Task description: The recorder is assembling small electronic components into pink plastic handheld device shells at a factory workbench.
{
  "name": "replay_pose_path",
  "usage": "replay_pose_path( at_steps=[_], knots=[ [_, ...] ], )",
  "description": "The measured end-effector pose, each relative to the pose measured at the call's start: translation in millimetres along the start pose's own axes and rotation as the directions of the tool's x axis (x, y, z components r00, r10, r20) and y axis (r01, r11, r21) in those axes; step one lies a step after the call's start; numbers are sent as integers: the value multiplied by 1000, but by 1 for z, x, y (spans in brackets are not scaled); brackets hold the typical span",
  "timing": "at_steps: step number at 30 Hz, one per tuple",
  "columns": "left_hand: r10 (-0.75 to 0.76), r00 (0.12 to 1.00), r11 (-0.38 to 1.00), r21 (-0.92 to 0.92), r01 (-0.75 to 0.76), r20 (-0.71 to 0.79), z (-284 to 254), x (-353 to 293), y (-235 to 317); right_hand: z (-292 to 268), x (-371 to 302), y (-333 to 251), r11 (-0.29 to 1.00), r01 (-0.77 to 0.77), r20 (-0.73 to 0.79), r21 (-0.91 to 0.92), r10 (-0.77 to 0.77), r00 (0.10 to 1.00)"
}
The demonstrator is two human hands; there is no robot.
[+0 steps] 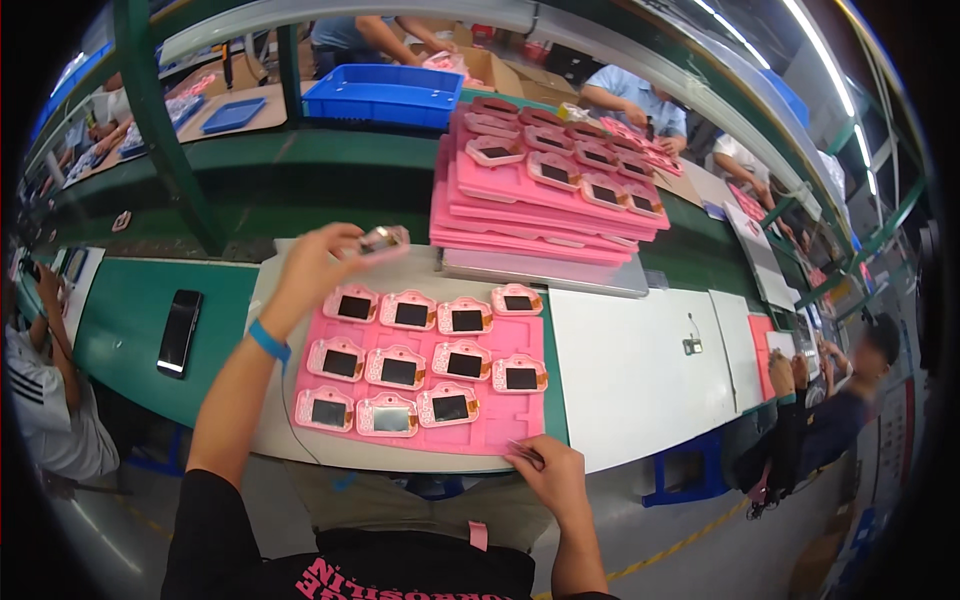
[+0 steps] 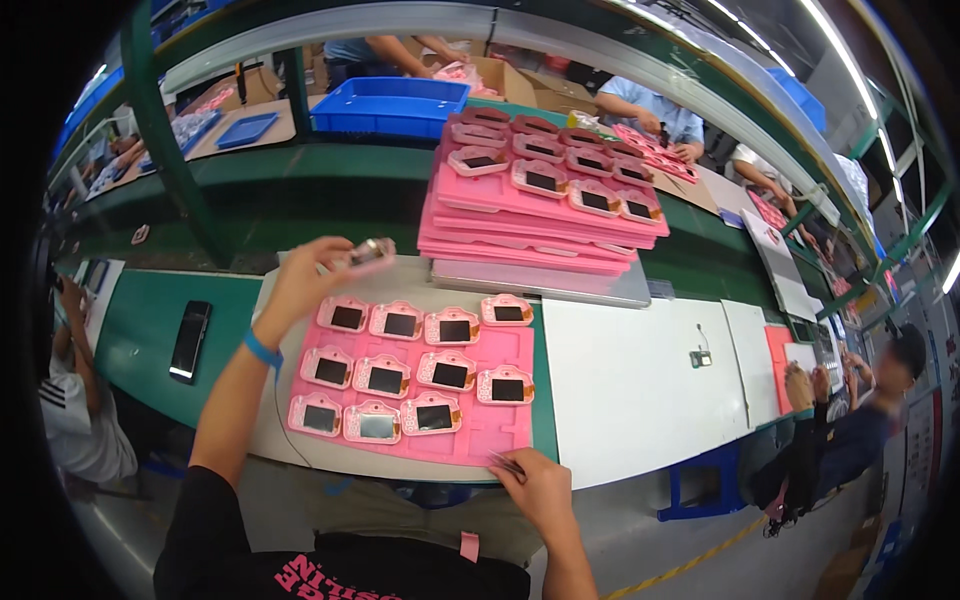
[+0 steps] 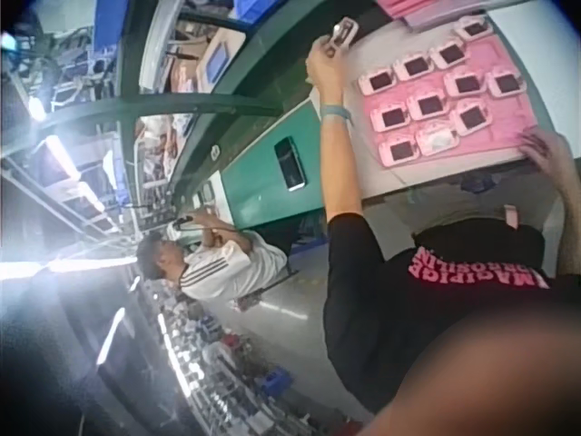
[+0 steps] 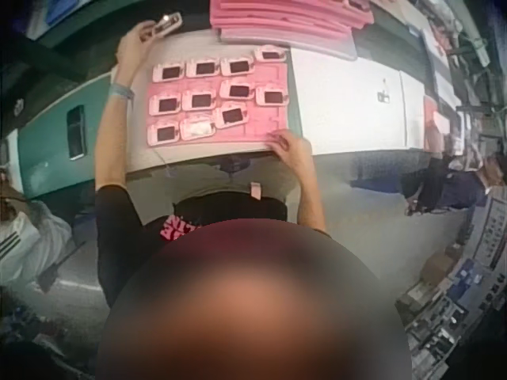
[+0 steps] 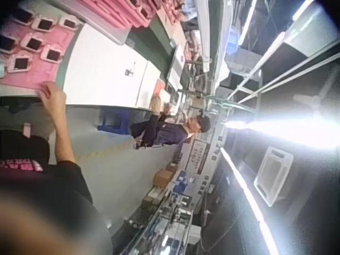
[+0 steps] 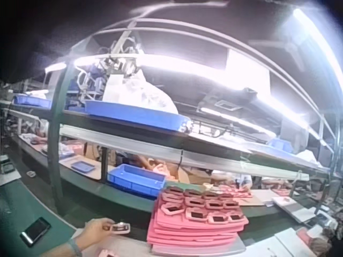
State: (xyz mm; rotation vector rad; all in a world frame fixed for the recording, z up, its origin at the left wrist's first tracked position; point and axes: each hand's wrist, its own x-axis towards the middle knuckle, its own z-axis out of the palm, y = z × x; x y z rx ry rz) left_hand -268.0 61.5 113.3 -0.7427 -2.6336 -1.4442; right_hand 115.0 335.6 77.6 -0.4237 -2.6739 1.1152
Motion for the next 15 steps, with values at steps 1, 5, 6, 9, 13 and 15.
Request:
replay_pose_path(
  at_steps=[1, 5, 6, 9, 13, 15],
  knots=[
    [-23, 999, 1000, 19, 24, -45, -1, 19, -20, -4, 0, -2, 1000, -7, -24, -9, 7, 1000],
    [79, 992, 962, 267, -50, -99, -10, 65, -142, -28, 7, -13, 976, -139, 63, 170, 130, 990],
    [89, 991, 950, 307, -54, -101, -10, 66, -154, -38, 6, -9, 976, -158, 20, 152, 157, 987],
    [112, 983, 947, 315, -61, -146, 4, 56, -155, -54, 9, 24, 974, -203, -146, 99, 216, 966],
    [128, 950, 975, 210, -69, -285, 6, 55, -135, -57, 16, 44, 974, -225, -202, 25, 225, 953],
    [143, 917, 986, 134, -99, -373, 7, 54, -132, -57, 24, 51, 975, -220, -191, -22, 211, 959]
  ],
)
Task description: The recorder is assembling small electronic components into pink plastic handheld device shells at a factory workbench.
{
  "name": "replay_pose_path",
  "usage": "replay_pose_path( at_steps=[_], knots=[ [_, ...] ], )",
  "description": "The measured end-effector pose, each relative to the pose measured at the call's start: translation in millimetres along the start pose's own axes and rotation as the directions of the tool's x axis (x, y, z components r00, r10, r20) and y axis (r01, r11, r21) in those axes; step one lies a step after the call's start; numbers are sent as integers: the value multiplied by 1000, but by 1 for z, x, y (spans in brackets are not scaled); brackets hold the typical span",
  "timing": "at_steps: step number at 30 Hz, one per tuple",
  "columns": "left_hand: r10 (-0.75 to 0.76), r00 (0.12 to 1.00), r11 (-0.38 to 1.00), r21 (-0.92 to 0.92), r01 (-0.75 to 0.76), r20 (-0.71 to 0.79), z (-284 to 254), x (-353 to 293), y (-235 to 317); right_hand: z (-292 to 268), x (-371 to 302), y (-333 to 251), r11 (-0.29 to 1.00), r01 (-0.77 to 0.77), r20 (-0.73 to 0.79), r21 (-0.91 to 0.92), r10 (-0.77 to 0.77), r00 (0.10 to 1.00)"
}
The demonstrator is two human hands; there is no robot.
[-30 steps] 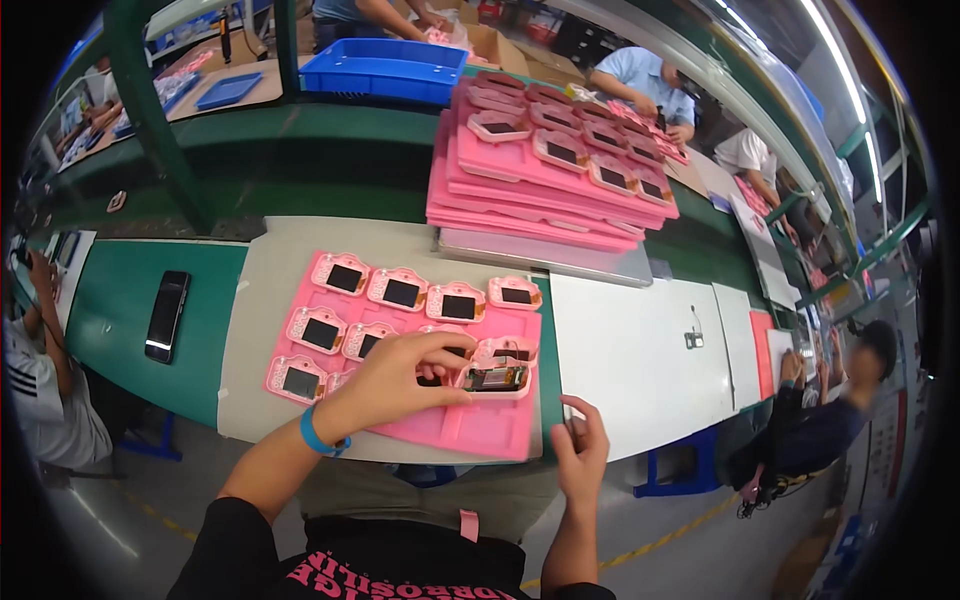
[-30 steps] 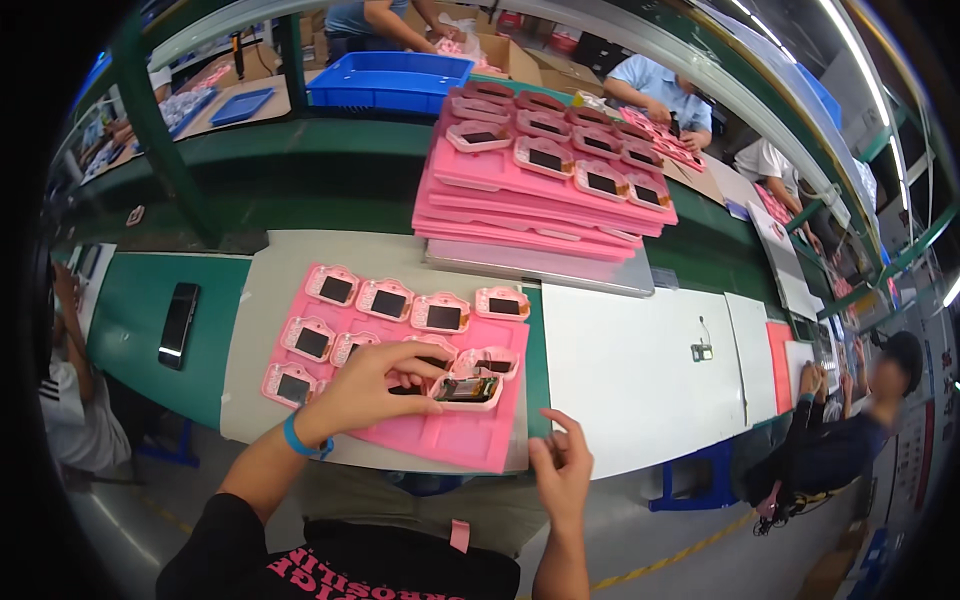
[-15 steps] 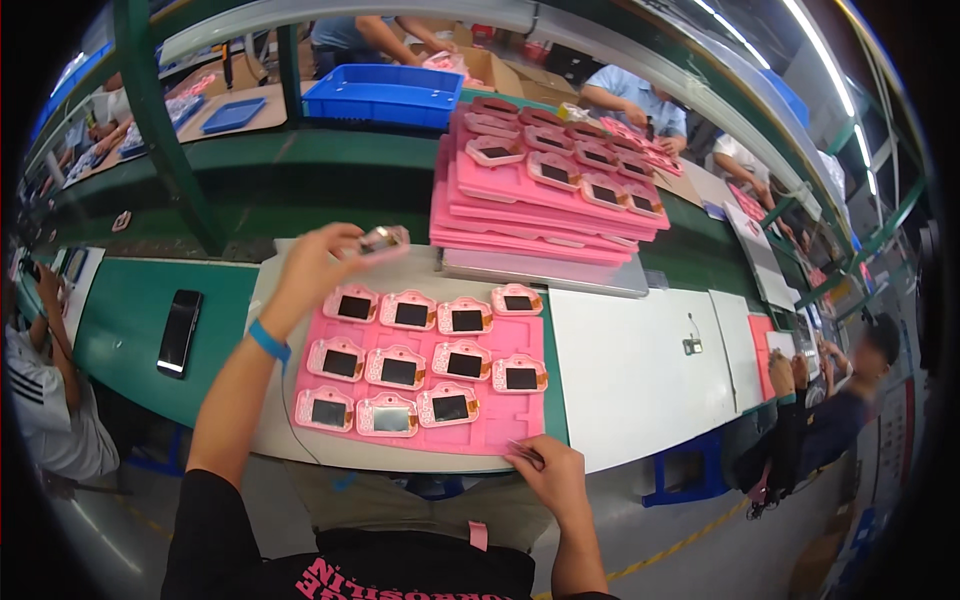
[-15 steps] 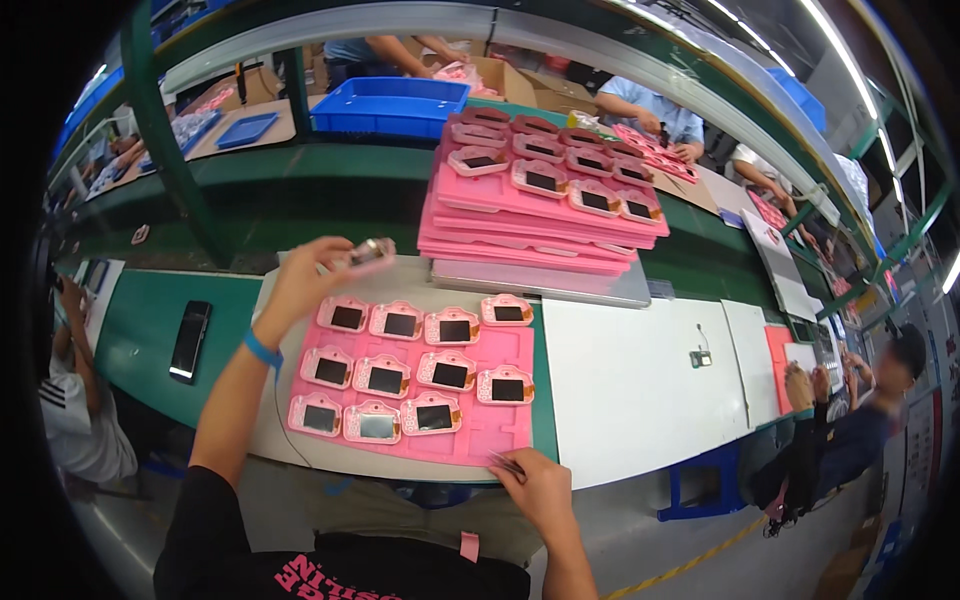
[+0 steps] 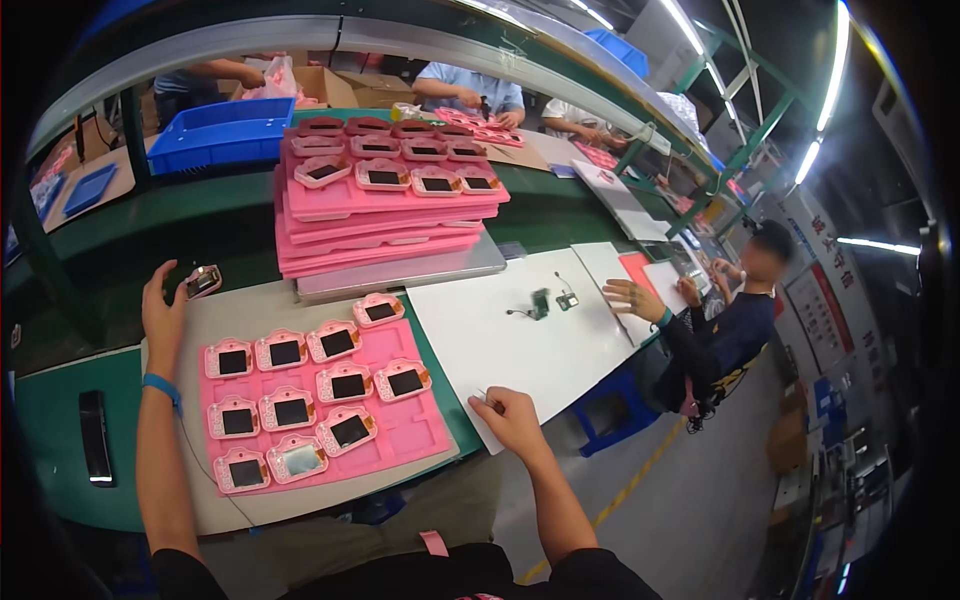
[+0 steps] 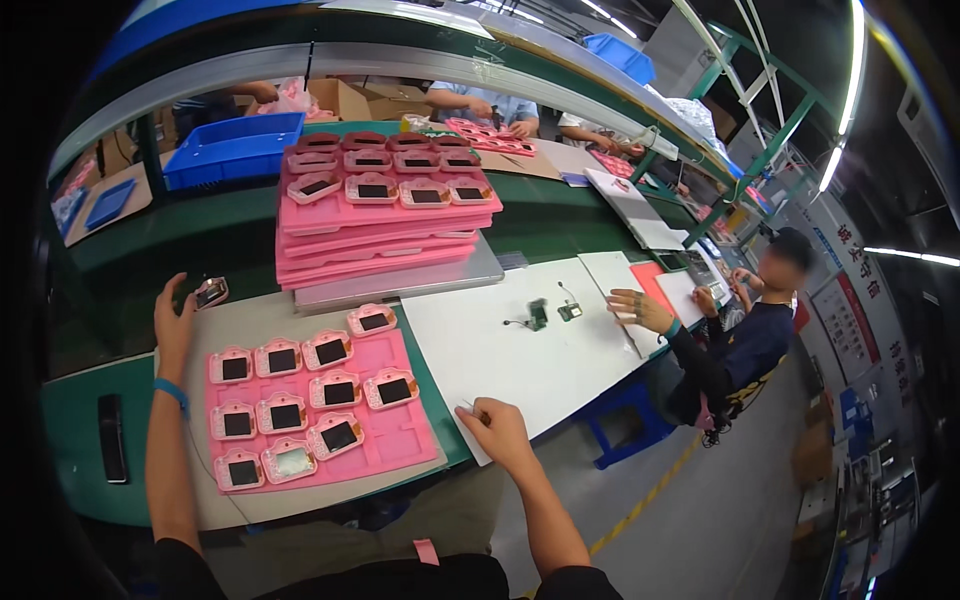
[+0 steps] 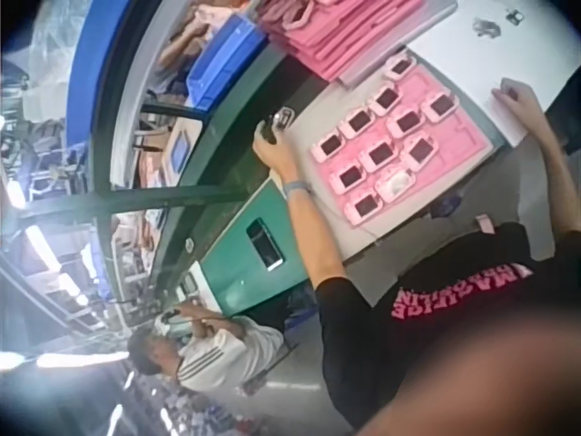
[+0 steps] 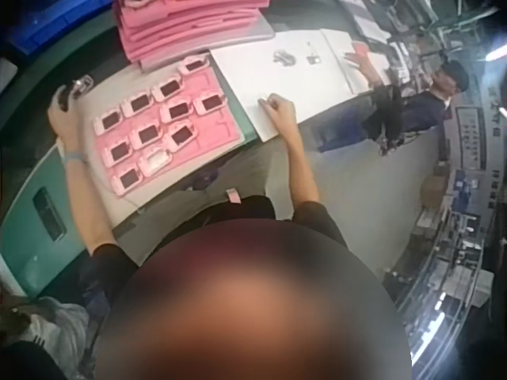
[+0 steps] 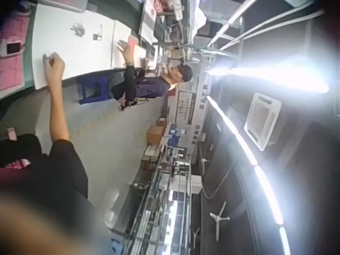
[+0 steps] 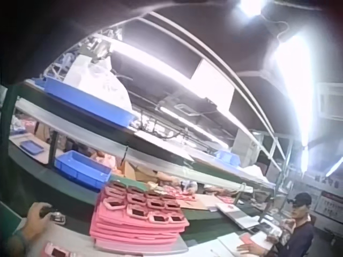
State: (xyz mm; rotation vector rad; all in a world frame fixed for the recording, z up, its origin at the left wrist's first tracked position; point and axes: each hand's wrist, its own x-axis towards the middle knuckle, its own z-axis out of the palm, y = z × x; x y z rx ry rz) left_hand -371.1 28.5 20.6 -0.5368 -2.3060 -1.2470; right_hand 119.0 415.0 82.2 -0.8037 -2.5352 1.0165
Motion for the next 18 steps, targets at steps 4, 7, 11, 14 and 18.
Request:
replay_pose_path(
  at_steps=[4, 7, 11, 14, 18],
  knots=[
    [94, 995, 995, -34, -95, -19, -3, -2, 17, -28, 49, 33, 1000, -26, -241, 16, 29, 970],
    [138, 990, 988, -63, -139, -20, -4, -3, 29, -47, 108, 68, 998, -59, -397, -20, 46, 917],
    [171, 985, 979, -114, -171, -11, -16, -4, 52, -59, 161, 93, 985, -67, -444, -159, -11, 896],
    [239, 970, 945, -237, -223, 38, -37, -8, 82, -61, 177, 94, 924, -44, -323, -381, -89, 942],
    [231, 949, 896, -426, -122, 215, -83, -54, 172, -45, 144, 48, 986, -21, -99, 166, 38, 994]
  ],
)
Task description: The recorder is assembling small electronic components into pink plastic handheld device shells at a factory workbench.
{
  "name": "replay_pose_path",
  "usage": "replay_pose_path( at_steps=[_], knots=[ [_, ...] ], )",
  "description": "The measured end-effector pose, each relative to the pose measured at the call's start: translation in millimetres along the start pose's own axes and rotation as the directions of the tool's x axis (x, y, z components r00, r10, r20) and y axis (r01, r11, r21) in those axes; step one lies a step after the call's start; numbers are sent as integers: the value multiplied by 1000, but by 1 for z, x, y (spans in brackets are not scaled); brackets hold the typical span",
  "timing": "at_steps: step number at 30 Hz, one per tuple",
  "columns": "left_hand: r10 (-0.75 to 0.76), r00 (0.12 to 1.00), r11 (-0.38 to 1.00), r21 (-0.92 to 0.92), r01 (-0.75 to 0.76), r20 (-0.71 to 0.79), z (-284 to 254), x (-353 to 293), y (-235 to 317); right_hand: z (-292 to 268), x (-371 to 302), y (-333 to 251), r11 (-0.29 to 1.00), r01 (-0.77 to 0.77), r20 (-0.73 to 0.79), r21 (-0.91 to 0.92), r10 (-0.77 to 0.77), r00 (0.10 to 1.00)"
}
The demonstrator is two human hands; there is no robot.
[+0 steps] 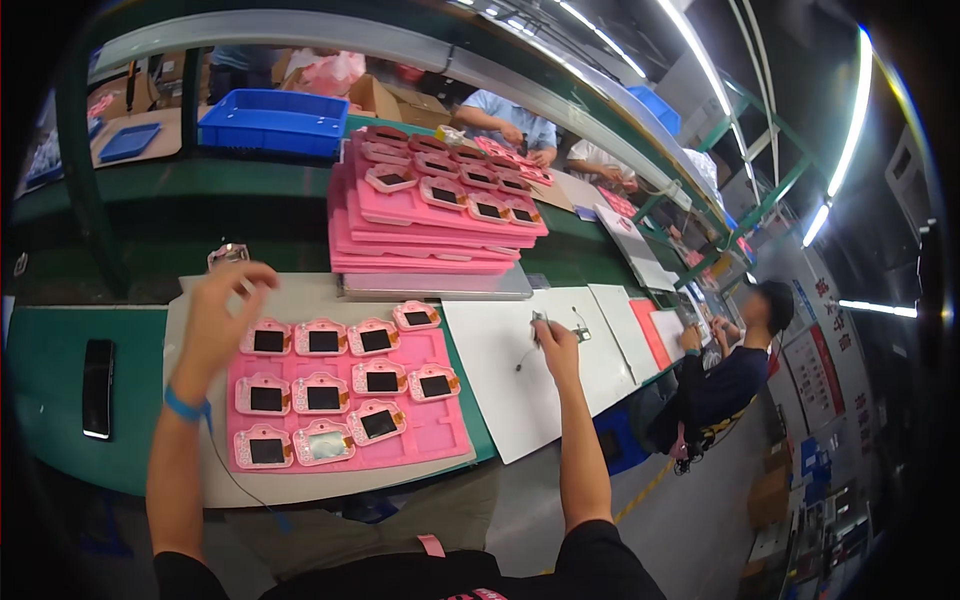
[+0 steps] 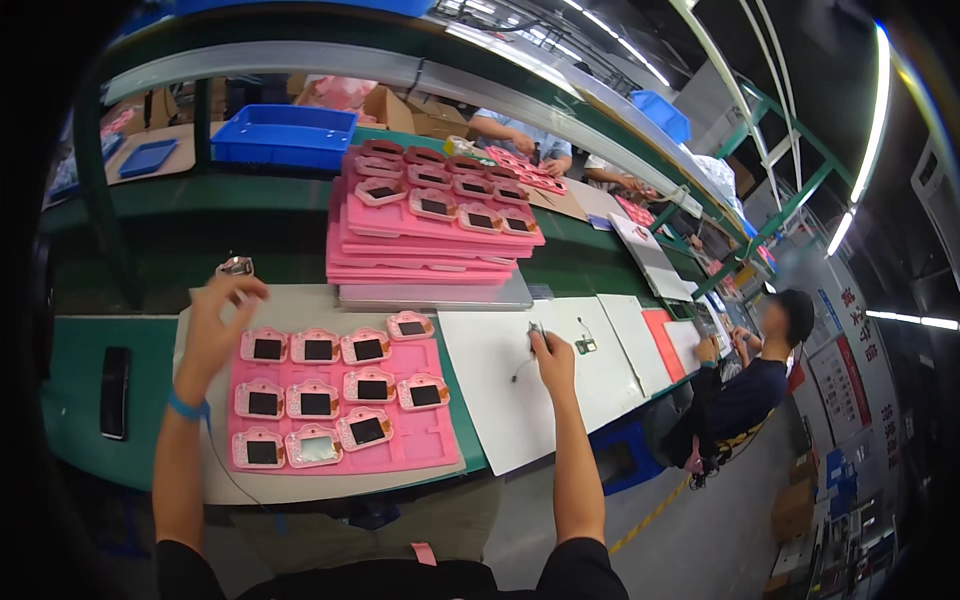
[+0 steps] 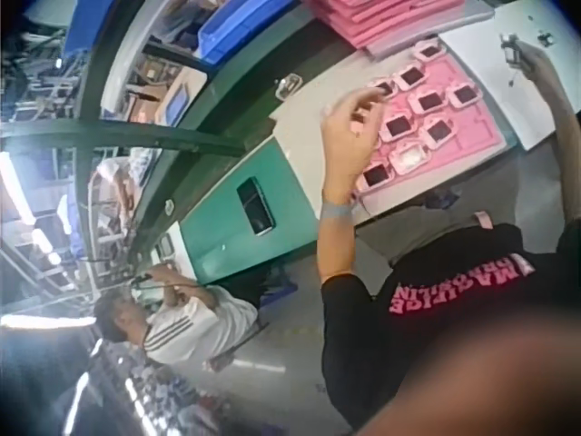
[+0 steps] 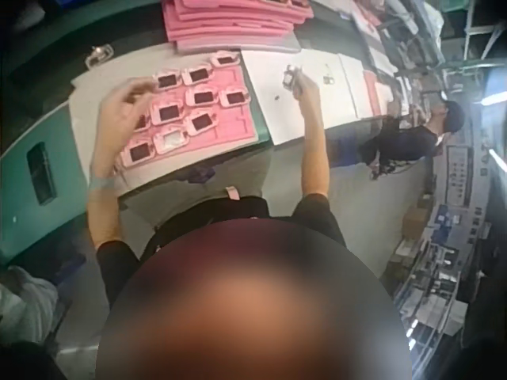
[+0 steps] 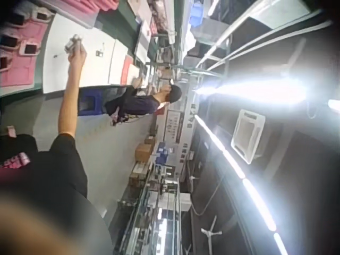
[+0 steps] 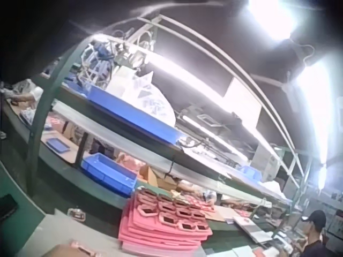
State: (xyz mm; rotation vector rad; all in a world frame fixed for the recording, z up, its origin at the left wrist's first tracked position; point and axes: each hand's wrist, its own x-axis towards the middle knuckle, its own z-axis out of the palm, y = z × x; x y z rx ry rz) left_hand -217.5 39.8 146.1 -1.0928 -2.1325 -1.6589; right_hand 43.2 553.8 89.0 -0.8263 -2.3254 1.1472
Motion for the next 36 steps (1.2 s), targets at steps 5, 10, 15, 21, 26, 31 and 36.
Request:
replay_pose_path(
  at_steps=[5, 10, 15, 21, 26, 31, 36],
  knots=[
    [-221, 693, 864, -192, 466, 687, 19, -106, 103, 18, -107, -89, 836, -262, 462, 483, 12, 887],
    [-240, 423, 365, -322, 873, 874, 69, -154, 104, 68, -148, -169, 952, -120, 873, 282, -202, 444],
    [-179, 429, 129, -412, 902, 885, 90, -216, 81, 112, -174, -186, 993, 35, 985, 116, -120, 127],
    [-337, 486, 16, -512, 859, 806, 88, -289, 84, 116, -218, -129, 911, -376, 951, 170, -52, 306],
    [-536, 455, 15, -531, 847, 711, 94, -333, 91, 146, -310, -76, 834, -444, 819, 326, -15, 574],
    [-589, 411, 302, -283, 911, 696, 82, -345, 100, 161, -330, -43, 919, -315, 707, 239, 58, 705],
    [-628, 427, 373, -230, 899, 651, 62, -373, 94, 176, -330, -58, 992, 127, 650, -25, -80, 756]
  ],
)
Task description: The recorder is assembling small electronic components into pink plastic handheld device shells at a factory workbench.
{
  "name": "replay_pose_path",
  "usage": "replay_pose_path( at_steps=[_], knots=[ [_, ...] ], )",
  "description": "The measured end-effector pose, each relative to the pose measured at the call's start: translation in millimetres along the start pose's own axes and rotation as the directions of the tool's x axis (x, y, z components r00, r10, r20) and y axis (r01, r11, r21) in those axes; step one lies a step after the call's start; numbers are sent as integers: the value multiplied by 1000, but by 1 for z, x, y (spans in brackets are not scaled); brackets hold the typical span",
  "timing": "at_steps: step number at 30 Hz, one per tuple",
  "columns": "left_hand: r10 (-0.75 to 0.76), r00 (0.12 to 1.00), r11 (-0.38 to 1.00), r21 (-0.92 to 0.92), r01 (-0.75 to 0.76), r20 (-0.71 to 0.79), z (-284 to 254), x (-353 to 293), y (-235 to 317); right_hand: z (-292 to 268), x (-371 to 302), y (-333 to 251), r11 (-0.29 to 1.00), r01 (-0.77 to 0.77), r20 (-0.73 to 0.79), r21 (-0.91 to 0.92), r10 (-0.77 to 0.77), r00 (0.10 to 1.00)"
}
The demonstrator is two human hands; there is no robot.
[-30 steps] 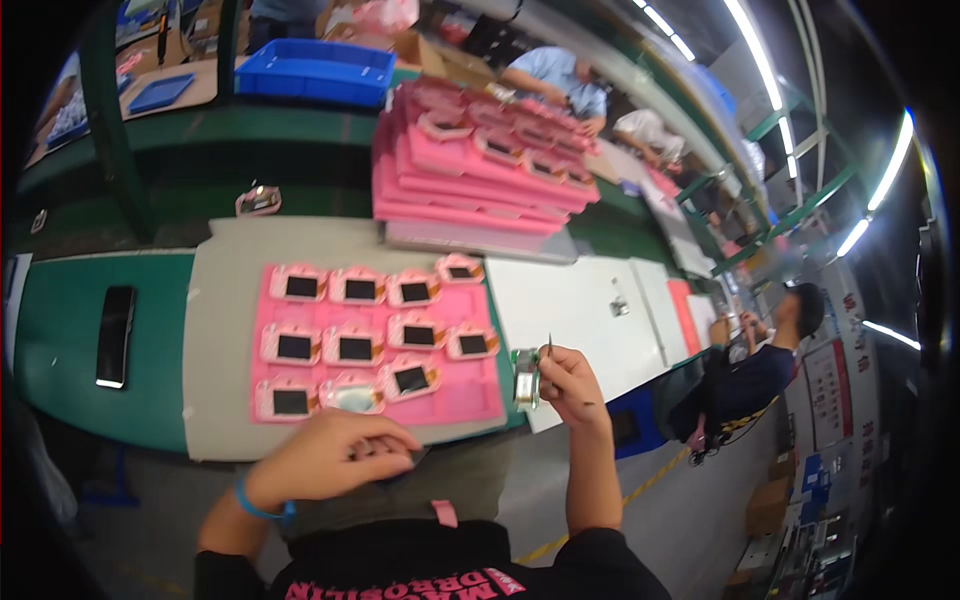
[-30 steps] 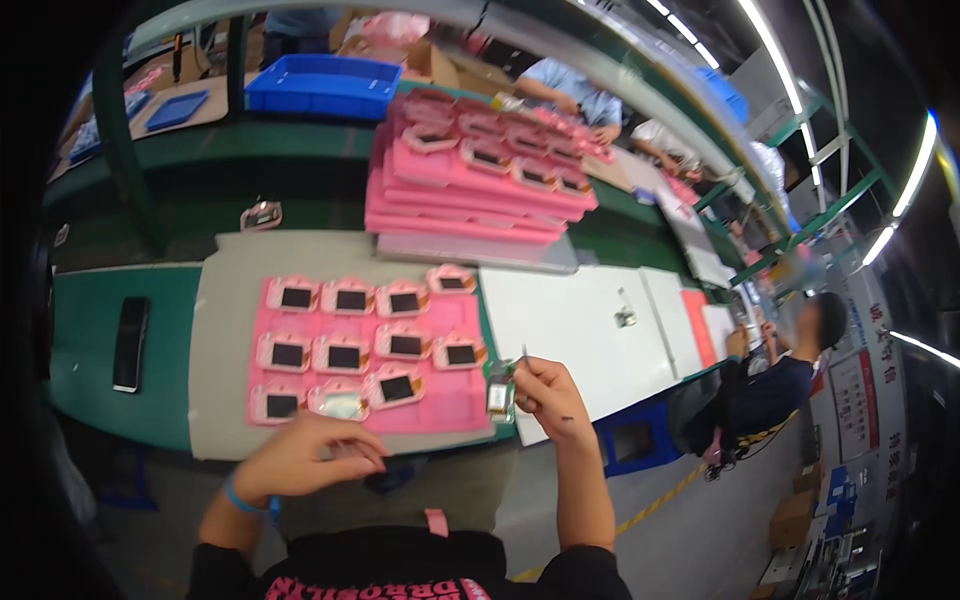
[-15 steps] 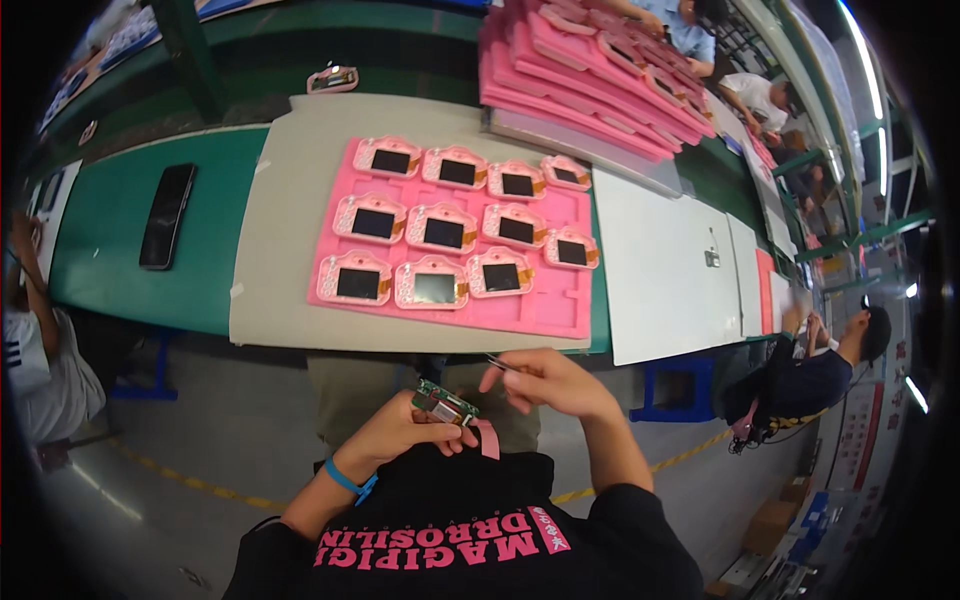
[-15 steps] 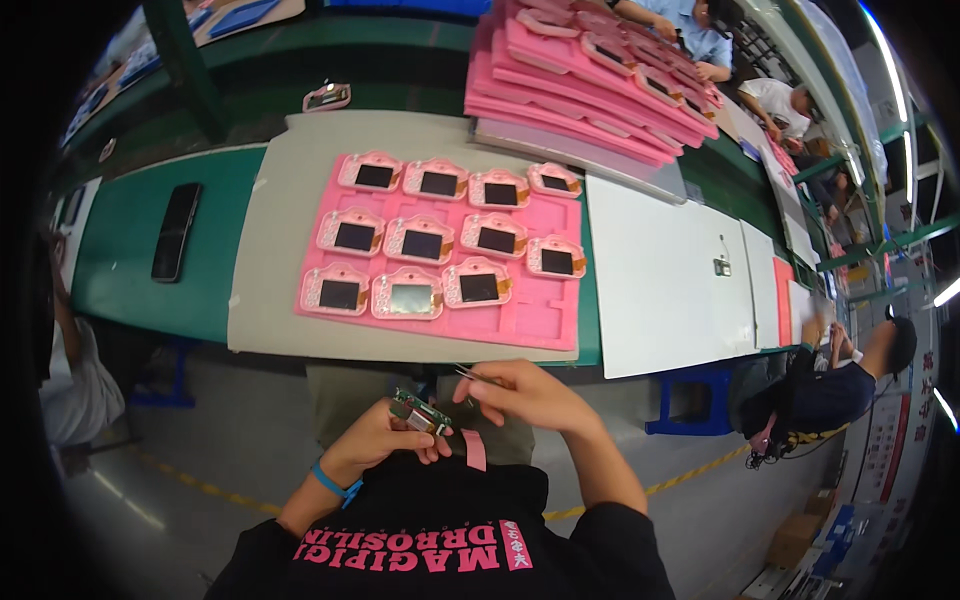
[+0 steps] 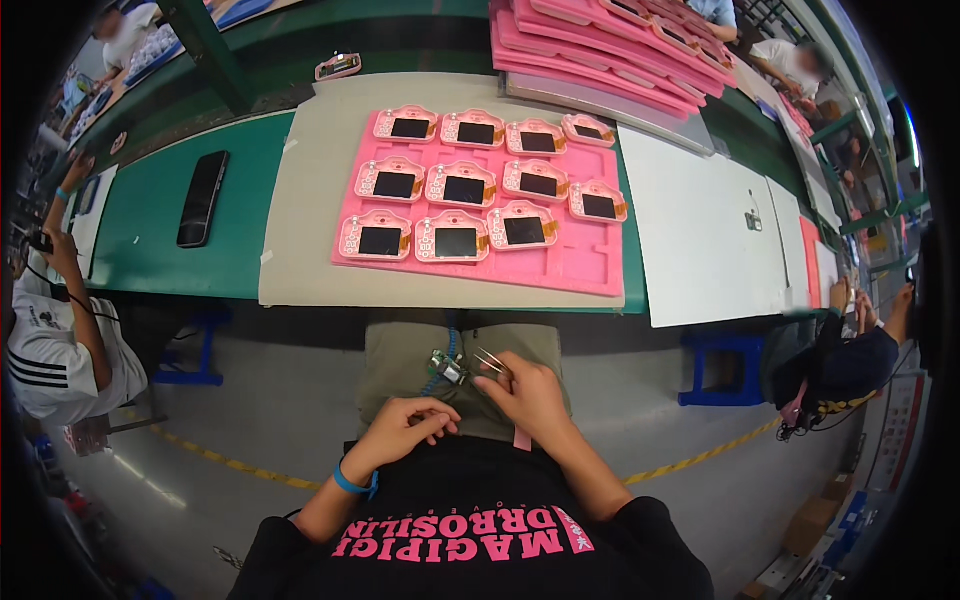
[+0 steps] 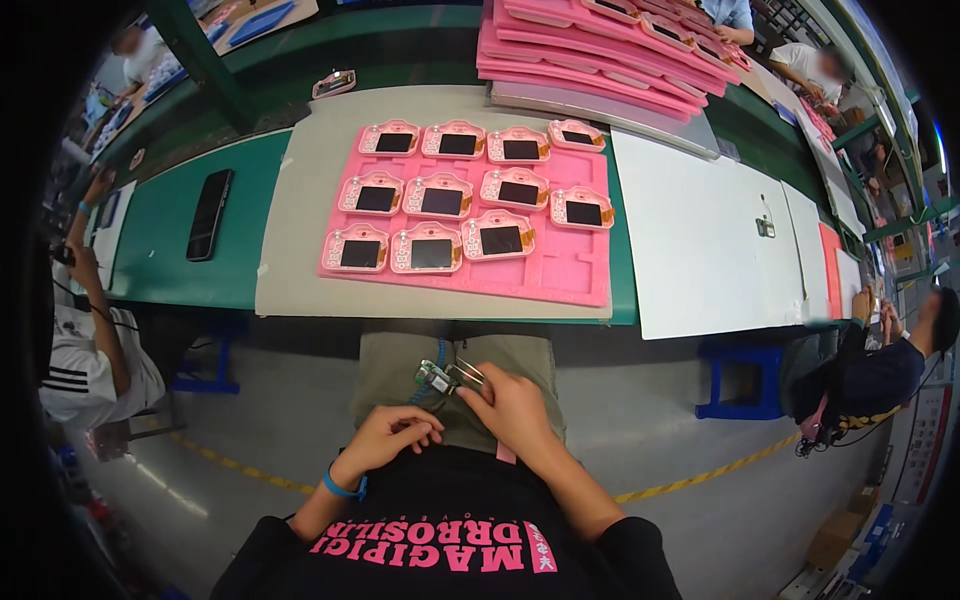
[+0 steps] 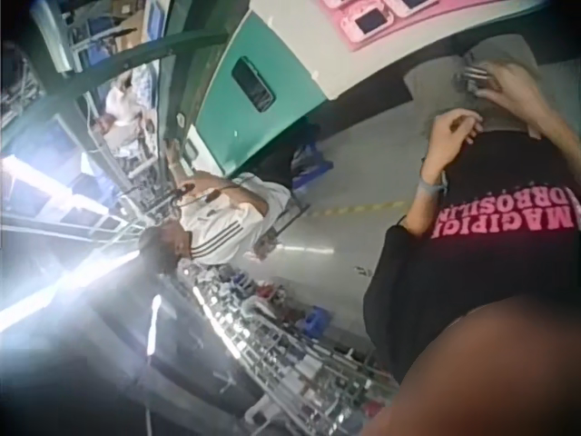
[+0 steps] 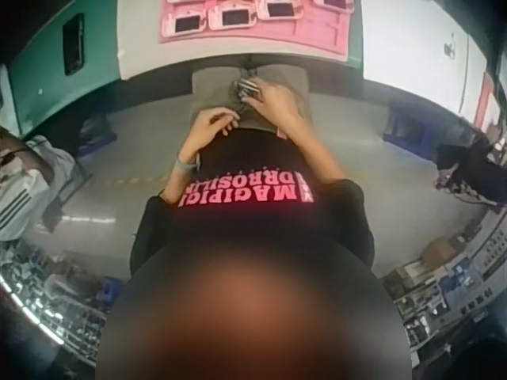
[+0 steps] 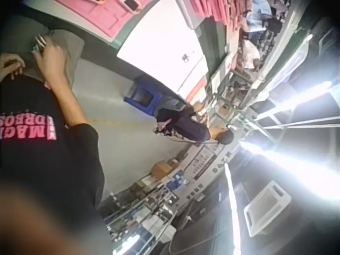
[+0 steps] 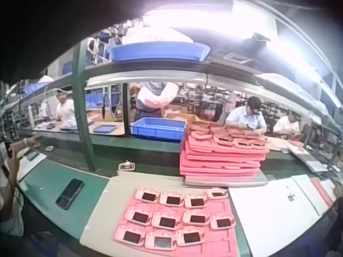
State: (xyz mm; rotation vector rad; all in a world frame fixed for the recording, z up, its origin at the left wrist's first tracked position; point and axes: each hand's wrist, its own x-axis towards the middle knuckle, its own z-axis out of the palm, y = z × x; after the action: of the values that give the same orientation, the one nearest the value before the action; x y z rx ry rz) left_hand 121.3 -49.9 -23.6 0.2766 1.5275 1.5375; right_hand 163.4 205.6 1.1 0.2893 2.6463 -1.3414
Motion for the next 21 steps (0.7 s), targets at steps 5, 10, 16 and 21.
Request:
replay_pose_path(
  at_steps=[5, 10, 16, 21],
  knots=[
    [22, 992, 997, -73, -31, -123, -13, -20, -10, 44, 15, 14, 893, 213, 2, -396, -231, 973],
    [2, 971, 983, -178, -46, -237, -30, -39, -3, 32, 19, 12, 965, 215, 19, -149, -214, 977],
    [-106, 991, 917, -394, 65, -82, -13, -42, 13, 14, 3, 13, 931, 85, -38, 355, -76, 996],
    [-121, 987, 964, -225, 143, 108, 13, -25, 38, -9, -7, 3, 871, 56, 33, 488, -82, 996]
  ],
)
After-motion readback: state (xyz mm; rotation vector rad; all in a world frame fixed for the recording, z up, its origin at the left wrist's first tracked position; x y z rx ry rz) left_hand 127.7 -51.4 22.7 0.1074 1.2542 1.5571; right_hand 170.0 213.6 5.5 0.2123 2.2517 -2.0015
